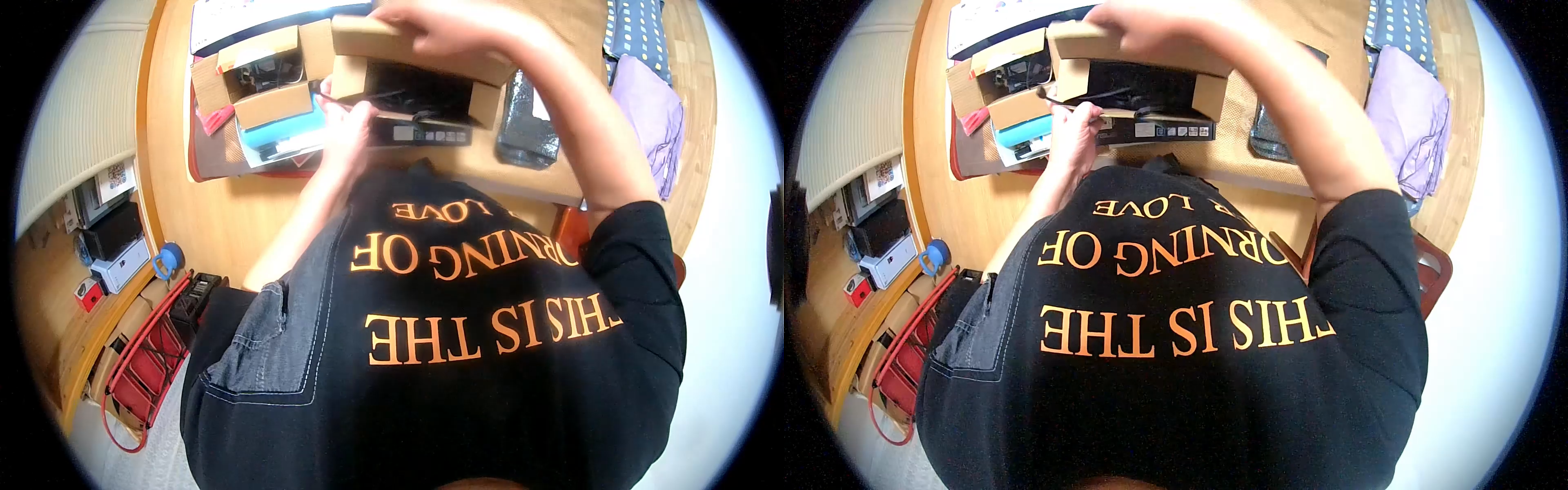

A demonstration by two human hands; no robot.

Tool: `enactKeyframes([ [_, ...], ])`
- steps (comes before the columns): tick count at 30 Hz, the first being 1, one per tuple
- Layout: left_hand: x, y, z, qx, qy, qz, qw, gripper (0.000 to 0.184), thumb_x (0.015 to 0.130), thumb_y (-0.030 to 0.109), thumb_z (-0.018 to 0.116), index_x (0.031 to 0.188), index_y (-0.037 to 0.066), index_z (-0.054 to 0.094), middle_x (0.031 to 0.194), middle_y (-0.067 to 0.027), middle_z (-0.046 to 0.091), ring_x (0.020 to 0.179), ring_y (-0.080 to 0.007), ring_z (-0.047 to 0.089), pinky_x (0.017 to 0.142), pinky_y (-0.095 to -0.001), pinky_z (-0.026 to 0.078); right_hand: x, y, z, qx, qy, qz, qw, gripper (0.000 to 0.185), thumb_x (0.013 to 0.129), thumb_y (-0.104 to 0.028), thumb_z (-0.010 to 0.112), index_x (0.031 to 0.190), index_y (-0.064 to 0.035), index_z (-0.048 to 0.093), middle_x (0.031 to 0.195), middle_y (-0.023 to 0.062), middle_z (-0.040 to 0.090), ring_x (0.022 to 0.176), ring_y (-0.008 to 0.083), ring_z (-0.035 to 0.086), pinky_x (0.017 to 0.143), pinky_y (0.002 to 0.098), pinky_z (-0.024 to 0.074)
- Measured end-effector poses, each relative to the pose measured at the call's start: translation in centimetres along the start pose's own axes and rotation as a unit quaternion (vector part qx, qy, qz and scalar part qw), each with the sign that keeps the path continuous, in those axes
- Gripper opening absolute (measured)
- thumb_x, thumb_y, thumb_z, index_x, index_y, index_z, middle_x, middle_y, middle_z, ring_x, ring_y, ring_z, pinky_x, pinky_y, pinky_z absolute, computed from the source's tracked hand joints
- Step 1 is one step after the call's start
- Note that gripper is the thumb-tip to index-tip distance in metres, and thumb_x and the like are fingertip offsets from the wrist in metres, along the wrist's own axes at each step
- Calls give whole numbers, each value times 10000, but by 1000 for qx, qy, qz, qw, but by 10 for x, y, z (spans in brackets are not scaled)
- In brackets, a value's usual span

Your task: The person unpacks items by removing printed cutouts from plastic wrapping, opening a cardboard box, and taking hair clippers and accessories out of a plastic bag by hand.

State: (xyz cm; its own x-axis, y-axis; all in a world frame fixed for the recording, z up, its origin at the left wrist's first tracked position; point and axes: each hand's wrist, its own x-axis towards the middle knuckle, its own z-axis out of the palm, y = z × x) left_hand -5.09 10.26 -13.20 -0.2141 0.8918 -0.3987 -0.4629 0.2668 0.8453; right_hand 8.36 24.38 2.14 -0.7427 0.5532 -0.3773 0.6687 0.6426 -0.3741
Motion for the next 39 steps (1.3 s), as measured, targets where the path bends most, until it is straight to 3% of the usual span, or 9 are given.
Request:
enactKeyframes([
  [2,-4,7,2,13,0,3,1000,583,758,-42,526,1234,190,279,931,-15,452,704,-74,469,566,-202,389,18,52,-6,43,-4,-63,997,377,766,-72,576,1142,-57,595,964,144,671,831,253,641,746,336,501],
  [5,-6,13,-1,65,-5,-13,998,563,748,-39,531,1216,184,311,985,-22,447,784,-87,469,637,-244,413,4,60,-13,71,-5,-18,997,359,758,-159,586,1111,-112,627,929,168,667,813,305,637,751,374,497],
  [11,-4,21,0,77,2,-16,997,590,731,25,574,1234,169,302,1036,-42,440,837,-126,473,712,-327,415,13,85,47,104,130,3,986,223,832,-196,565,1002,-64,624,905,216,628,810,389,595,723,423,479],
  [17,-8,31,4,74,13,-13,997,649,719,62,573,1289,90,264,1063,-102,434,889,-160,463,780,-332,418,6,78,49,153,154,-6,976,244,863,-197,531,1039,-51,616,971,217,621,881,386,589,768,417,476],
  [21,-9,37,1,131,0,21,991,655,732,86,573,1307,43,263,1128,-151,435,963,-195,468,836,-335,421,-21,46,22,211,175,-120,954,199,869,-157,525,966,-5,610,1019,198,616,934,330,584,815,380,463],
  [23,-6,34,-6,176,6,44,983,636,749,77,606,1304,56,296,1146,-116,450,994,-181,468,876,-320,404,-33,42,37,185,137,-83,970,420,900,-173,514,1312,-118,458,1163,144,586,1000,247,586,893,345,468],
  [26,-4,29,-12,182,-5,90,979,639,770,86,633,1319,54,309,1176,-109,461,1051,-179,461,924,-322,386,-56,25,45,272,136,-102,947,425,905,-368,520,1237,-102,531,1072,152,629,948,261,616,832,338,477],
  [31,-2,31,-16,197,-64,135,969,630,798,110,626,1332,28,303,1253,-145,435,1191,-220,408,1020,-356,318,-78,8,87,88,172,-70,979,540,835,-350,598,1336,-238,428,1348,163,418,1205,328,445,1000,415,376],
  [39,14,28,-28,254,-116,107,954,837,741,274,645,1383,24,170,1309,-213,377,1235,-315,374,1019,-407,322,-73,5,103,17,200,-18,979,463,840,-265,594,1291,-277,491,1396,122,371,1237,308,409,1035,413,340],
])
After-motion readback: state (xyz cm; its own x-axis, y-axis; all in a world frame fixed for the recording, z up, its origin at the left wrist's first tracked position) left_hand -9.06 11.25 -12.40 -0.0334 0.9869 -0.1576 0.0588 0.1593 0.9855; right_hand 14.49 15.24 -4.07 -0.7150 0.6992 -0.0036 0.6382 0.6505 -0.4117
